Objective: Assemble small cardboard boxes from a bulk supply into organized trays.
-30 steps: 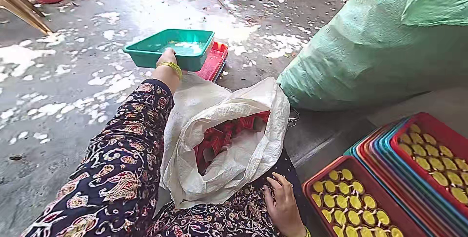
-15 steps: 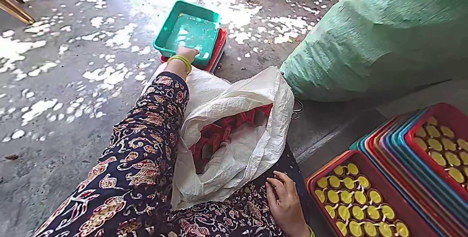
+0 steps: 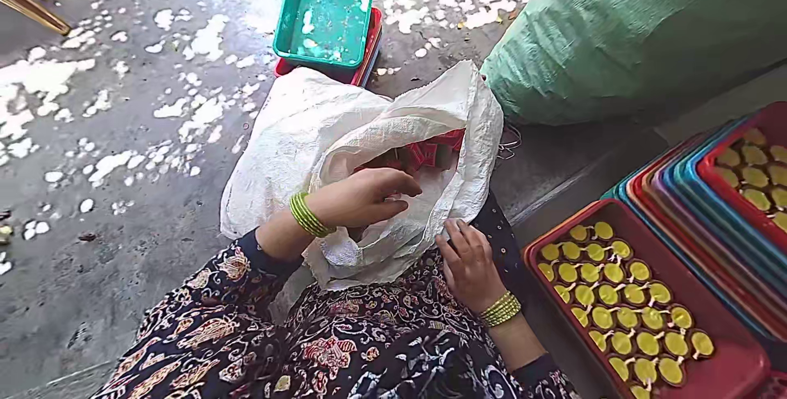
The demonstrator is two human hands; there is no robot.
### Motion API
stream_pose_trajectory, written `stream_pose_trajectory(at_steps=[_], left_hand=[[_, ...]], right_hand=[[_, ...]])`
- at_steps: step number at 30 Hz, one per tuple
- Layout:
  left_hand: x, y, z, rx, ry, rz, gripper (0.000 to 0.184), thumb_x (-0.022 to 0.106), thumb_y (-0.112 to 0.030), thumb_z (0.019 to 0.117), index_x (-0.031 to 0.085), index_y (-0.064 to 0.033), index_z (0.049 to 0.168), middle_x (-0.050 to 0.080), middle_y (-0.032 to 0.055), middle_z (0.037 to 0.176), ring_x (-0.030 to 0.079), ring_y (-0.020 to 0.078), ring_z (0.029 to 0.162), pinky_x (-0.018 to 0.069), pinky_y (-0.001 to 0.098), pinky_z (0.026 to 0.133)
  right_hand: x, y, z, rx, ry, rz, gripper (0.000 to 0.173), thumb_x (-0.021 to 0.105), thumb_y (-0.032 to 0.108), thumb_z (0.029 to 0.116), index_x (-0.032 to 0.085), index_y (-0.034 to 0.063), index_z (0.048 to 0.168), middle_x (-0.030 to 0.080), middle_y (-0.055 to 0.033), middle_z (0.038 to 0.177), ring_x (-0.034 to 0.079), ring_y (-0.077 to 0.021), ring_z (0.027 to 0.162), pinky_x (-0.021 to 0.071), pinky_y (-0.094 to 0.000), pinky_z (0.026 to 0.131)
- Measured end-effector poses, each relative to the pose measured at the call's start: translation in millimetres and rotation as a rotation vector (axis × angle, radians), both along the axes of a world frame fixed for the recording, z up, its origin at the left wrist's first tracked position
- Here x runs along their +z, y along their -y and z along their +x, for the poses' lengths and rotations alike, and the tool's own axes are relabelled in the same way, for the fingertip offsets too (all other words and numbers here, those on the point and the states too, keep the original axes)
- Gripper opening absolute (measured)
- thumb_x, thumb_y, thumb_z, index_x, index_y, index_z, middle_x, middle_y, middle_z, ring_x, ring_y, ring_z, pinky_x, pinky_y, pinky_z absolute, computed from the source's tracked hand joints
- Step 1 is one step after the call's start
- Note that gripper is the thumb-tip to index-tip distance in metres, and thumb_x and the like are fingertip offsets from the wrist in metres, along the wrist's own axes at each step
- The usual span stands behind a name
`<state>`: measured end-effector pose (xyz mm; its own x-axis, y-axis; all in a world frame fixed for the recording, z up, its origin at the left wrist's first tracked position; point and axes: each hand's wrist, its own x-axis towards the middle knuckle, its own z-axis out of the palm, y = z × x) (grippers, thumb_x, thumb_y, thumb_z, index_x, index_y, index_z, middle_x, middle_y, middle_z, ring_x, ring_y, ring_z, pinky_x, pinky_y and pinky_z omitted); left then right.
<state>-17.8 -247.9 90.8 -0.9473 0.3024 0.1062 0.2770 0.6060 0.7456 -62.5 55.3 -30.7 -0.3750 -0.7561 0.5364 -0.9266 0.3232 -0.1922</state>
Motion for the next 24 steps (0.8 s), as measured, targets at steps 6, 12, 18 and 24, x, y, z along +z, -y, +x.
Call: stream_pose_trajectory(at_steps=[6, 12, 18, 24], left_hand=[[-56, 26, 12, 0.709, -0.075, -0.829, 0.095, 0.083, -0.032, 0.0781, 0.037, -0.0081, 0.158, 0.021, 0.0241, 0.167, 0.018, 0.0463, 0.154, 0.0029, 0.0832, 0.111], [-32, 87, 16, 0.884, 0.022, -0.759, 0.113, 0.083, -0.004, 0.0711, 0.022, -0.0198, 0.165, -0.002, 0.0197, 0.171, 0.000, 0.0454, 0.156, 0.0201, 0.0849, 0.106], [4, 99, 17, 0.954, -0.214, -0.791, 0.092, 0.075, -0.010, 0.0878, 0.022, -0.0094, 0.164, 0.004, 0.0157, 0.172, 0.009, 0.0387, 0.157, 0.0386, 0.0621, 0.111], [13, 80, 30, 0.773, -0.077, -0.820, 0.101, 0.076, 0.003, 0.0772, 0.025, -0.0136, 0.163, 0.002, 0.0208, 0.171, 0.002, 0.0479, 0.155, 0.0084, 0.0850, 0.110]], right_hand=[[13, 32, -8, 0.020, 0.151, 0.455, 0.067, 0.067, 0.005, 0.0897, 0.048, 0.0138, 0.153, 0.063, -0.0111, 0.142, 0.046, -0.0383, 0.144, 0.0181, -0.0813, 0.113], [9, 13, -12, 0.010, 0.162, 0.367, 0.029, 0.058, 0.009, 0.0894, 0.071, 0.0095, 0.115, 0.072, -0.0122, 0.094, 0.072, -0.0322, 0.095, 0.0333, -0.0688, 0.113], [38, -23, 4, 0.026, -0.003, -0.087, 0.038, 0.041, 0.030, 0.1032, 0.066, 0.0099, 0.083, 0.060, -0.0079, 0.067, 0.064, -0.0258, 0.067, 0.0550, -0.0441, 0.074], [49, -38, 23, 0.060, 0.065, 0.148, 0.025, 0.051, 0.029, 0.0928, 0.067, 0.0122, 0.084, 0.063, -0.0060, 0.071, 0.065, -0.0247, 0.070, 0.0536, -0.0459, 0.075]])
